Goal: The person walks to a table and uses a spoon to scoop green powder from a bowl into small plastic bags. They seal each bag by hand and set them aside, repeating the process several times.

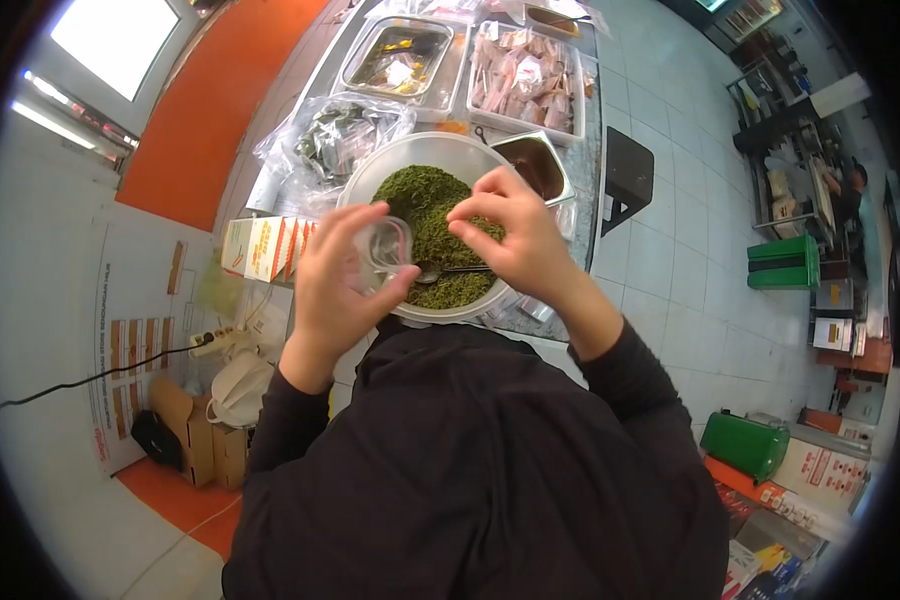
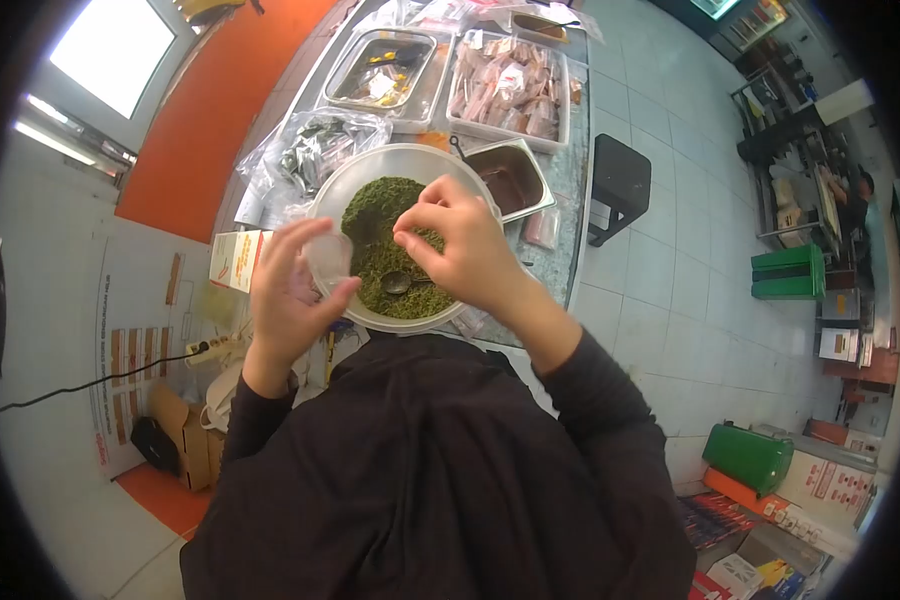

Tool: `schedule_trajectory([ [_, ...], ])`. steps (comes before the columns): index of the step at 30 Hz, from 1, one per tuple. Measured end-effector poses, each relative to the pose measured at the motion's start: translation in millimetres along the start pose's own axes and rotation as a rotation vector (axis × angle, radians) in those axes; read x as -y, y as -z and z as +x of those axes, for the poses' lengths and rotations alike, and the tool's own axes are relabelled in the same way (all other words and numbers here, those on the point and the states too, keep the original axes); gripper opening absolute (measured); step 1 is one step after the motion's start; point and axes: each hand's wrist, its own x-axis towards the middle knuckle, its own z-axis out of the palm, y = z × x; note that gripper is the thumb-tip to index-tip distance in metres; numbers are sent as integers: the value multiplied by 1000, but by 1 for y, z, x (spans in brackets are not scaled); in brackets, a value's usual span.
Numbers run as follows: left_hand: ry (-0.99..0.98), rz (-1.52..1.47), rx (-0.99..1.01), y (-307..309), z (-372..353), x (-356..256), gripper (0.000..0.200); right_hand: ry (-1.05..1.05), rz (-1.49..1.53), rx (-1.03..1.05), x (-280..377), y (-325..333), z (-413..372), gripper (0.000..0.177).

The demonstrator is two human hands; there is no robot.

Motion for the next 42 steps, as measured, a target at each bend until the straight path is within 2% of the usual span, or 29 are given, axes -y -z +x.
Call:
schedule_trajectory([
  [3, 139, -405, -92, 7, -5, 8, 67, 175, -718, 473, -33, -36, 7, 10],
  [4, 106, -377, -73, 12, -6, 12, 70, 195, -853, 560, -50, -55, 4, 11],
  [7, 172, -404, -102, 16, -9, 11, 70, 316, -967, 702, -68, -87, 2, 12],
  [11, 241, -567, -170, 13, -15, 18, 70, 354, -992, 799, -69, -98, 1, 12],
  [13, 294, -640, -182, 14, -15, 20, 70, 408, -1011, 660, -64, -98, 6, 13],
  [14, 275, -595, -165, 13, -15, 23, 71, 433, -1019, 588, -61, -98, 9, 14],
  [17, 223, -464, -93, 11, -15, 30, 71, 351, -909, 604, -60, -108, 28, 16],
  [19, 209, -383, -21, 9, -13, 31, 70, 375, -922, 716, -57, -112, 34, 18],
  [21, 87, -201, -1, 7, -8, 35, 74, 429, -869, 810, -66, -121, 32, 19],
  [23, 12, -69, 17, 6, -2, 32, 77, 484, -714, 721, -87, -126, 23, 19],
  [26, 128, -154, 49, 4, -3, 28, 77, 337, -771, 1031, -69, -93, 28, 15],
  [30, 188, -267, 39, -4, -6, 36, 72, 127, -537, 956, -89, -52, 24, 27],
  [33, 160, -270, 30, -10, -7, 42, 68, -14, -411, 717, -77, -21, 31, 25],
  [34, 122, -207, 43, -8, -6, 45, 68, 84, -465, 565, -71, -17, 29, 18],
  [37, 159, -151, 54, -9, -2, 39, 64, 271, -951, 337, -53, -24, 29, 14],
  [38, 181, -165, 49, -9, -1, 37, 63, 263, -999, 323, -46, -30, 26, 14],
  [42, 217, -223, 35, -13, 0, 36, 62, 299, -1041, 497, -44, -48, 13, 15],
])
